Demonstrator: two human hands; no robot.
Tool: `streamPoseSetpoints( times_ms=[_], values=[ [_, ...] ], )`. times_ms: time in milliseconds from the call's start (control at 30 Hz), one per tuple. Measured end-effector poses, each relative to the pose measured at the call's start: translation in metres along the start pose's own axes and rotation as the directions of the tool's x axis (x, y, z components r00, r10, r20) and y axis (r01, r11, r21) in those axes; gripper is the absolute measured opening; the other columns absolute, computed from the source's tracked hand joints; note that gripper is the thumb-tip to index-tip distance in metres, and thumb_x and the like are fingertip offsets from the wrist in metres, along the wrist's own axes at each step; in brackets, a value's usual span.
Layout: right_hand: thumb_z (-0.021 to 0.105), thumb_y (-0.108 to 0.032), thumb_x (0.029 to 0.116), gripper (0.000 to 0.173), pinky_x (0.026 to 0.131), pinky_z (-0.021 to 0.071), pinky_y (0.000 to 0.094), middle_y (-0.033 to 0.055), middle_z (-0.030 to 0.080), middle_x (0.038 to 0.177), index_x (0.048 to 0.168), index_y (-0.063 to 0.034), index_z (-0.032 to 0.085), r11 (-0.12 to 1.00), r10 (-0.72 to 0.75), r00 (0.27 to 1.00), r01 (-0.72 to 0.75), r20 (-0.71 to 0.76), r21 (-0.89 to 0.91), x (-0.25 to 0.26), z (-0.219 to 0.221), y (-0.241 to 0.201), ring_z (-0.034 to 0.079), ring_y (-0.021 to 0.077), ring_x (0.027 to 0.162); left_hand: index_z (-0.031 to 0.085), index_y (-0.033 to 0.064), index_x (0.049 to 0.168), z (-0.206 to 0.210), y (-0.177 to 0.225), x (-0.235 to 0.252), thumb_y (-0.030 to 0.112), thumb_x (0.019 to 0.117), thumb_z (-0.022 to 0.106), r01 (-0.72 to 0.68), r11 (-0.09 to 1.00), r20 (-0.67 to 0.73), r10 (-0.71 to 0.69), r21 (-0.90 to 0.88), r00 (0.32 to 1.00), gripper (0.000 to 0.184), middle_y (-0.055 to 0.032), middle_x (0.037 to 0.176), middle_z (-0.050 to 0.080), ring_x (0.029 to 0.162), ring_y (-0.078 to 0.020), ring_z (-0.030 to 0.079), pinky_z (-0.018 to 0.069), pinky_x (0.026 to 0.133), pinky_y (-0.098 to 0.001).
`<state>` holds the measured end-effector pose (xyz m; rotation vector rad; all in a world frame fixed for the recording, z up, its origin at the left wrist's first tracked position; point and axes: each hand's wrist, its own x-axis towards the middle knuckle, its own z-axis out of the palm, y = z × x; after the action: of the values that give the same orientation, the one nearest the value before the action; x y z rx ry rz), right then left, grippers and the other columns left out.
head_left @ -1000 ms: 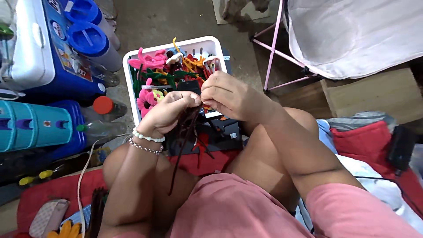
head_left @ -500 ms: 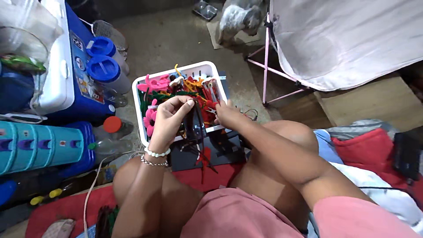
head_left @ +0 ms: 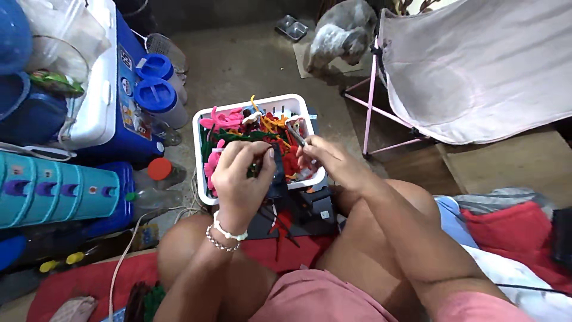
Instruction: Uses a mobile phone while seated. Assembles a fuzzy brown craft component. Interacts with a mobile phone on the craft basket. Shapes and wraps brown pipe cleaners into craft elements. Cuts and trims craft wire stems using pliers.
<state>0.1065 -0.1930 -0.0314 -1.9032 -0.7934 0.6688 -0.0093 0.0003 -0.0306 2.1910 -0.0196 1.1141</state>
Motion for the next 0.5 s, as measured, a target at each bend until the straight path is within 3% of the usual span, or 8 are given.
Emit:
streamPoseSetpoints(
  times_ms=[67,167,300,500],
  values=[
    [0.027,-0.028,0.1099,0.041,0.081,0.0602,0.0301,0.0034,0.068,0.100,0.121,-0.0026,0.057,0.964,-0.033,0.990,-0.004,0.137,0.264,-0.013,0.006,-0.016,0.069,0.0107,0.093,0.077,0.0021,0.097,-0.005,0.005,0.000,0.010,0.0908,0.074,-0.122,0.988,-0.018,0.124,0.096,0.992,0.010,-0.0093,0.090,0.070,0.087,-0.0150,0.066,0.0537,0.078,-0.0267],
    [0.028,-0.028,0.1104,0.040,0.089,0.0597,0.0322,0.0025,0.065,0.108,0.127,-0.0039,0.054,0.916,-0.077,0.972,-0.018,0.220,0.400,-0.026,0.015,-0.029,0.067,0.0117,0.102,0.076,0.0053,0.098,-0.013,0.007,-0.002,0.014,0.0937,0.072,-0.266,0.939,-0.037,0.280,0.217,0.959,0.010,-0.0080,0.087,0.069,0.084,-0.0185,0.063,0.0479,0.085,-0.0348],
    [0.031,-0.027,0.1106,0.039,0.087,0.0578,0.0270,0.0026,0.062,0.111,0.127,-0.0030,0.056,0.925,-0.128,0.974,0.050,0.186,0.377,-0.035,0.021,-0.037,0.065,0.0075,0.101,0.074,0.0075,0.100,-0.015,0.006,-0.004,0.017,0.0966,0.071,-0.352,0.889,-0.013,0.372,0.291,0.928,0.011,-0.0057,0.085,0.068,0.082,-0.0173,0.060,0.0415,0.093,-0.0384],
    [0.033,-0.031,0.1125,0.038,0.077,0.0549,0.0222,0.0025,0.063,0.099,0.118,-0.0042,0.060,0.971,-0.189,0.979,0.176,0.074,0.162,-0.041,0.025,-0.042,0.063,0.0045,0.086,0.075,0.0070,0.098,-0.011,0.004,-0.005,0.016,0.0956,0.072,-0.361,0.883,0.001,0.378,0.301,0.926,0.010,-0.0059,0.084,0.069,0.082,-0.0176,0.060,0.0391,0.092,-0.0390]
  ],
)
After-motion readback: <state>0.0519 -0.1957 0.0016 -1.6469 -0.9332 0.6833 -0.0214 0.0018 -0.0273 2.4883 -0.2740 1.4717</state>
